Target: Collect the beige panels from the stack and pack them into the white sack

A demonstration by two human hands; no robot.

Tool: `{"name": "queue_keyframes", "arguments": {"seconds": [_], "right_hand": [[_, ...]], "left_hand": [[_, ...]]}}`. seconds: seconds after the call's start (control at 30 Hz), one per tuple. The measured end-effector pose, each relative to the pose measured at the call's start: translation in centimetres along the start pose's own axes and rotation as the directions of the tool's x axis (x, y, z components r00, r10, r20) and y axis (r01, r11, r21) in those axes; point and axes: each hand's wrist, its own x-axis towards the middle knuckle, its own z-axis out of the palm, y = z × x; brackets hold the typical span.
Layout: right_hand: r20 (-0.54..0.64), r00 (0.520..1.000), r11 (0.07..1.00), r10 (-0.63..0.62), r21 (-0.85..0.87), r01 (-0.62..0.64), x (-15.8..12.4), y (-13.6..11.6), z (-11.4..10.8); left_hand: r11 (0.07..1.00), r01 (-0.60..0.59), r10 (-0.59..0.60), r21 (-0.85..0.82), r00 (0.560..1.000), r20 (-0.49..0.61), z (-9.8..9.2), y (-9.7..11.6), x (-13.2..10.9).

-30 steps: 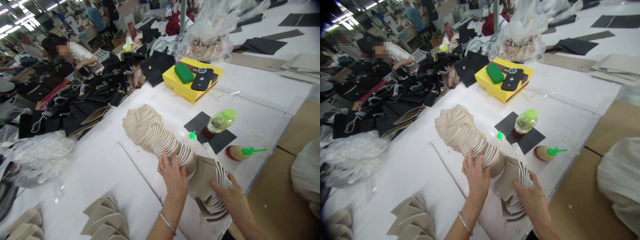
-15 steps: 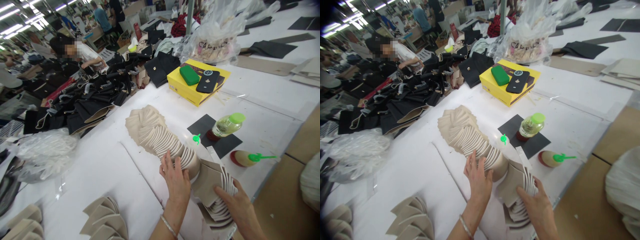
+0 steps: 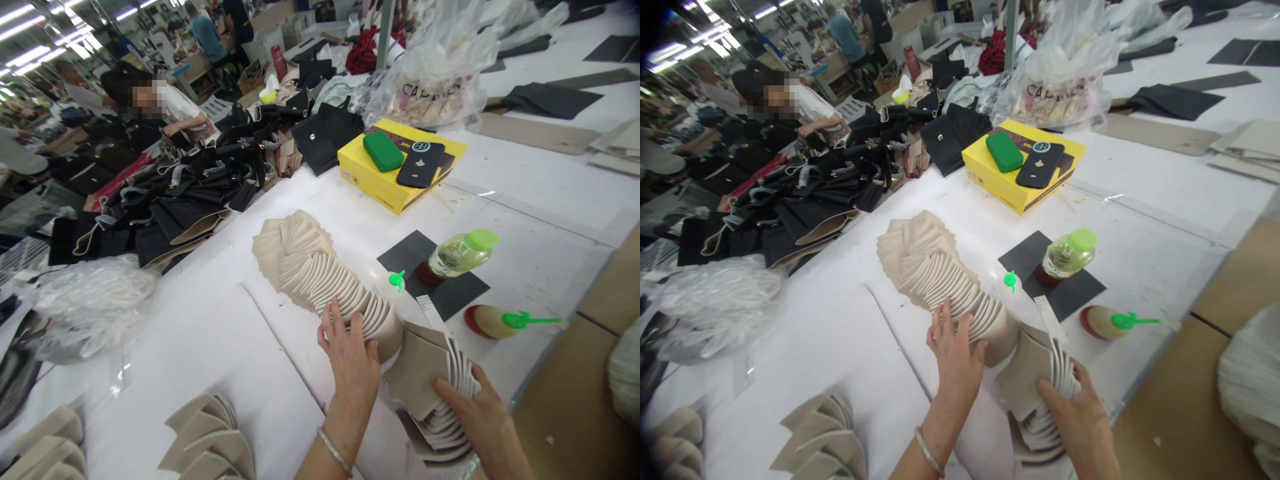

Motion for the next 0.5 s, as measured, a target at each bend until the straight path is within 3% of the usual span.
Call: {"name": "queue_keyframes", "arguments": {"seconds": [0.5], "right_hand": [[0.01,1.0,1.0,0.016,0.023,-0.016,0.12,0.31,0.31]], "left_hand": [[0.999,-0.034,0.034,-0.01,0.999,-0.041,0.01,0.22,-0.6]]}}
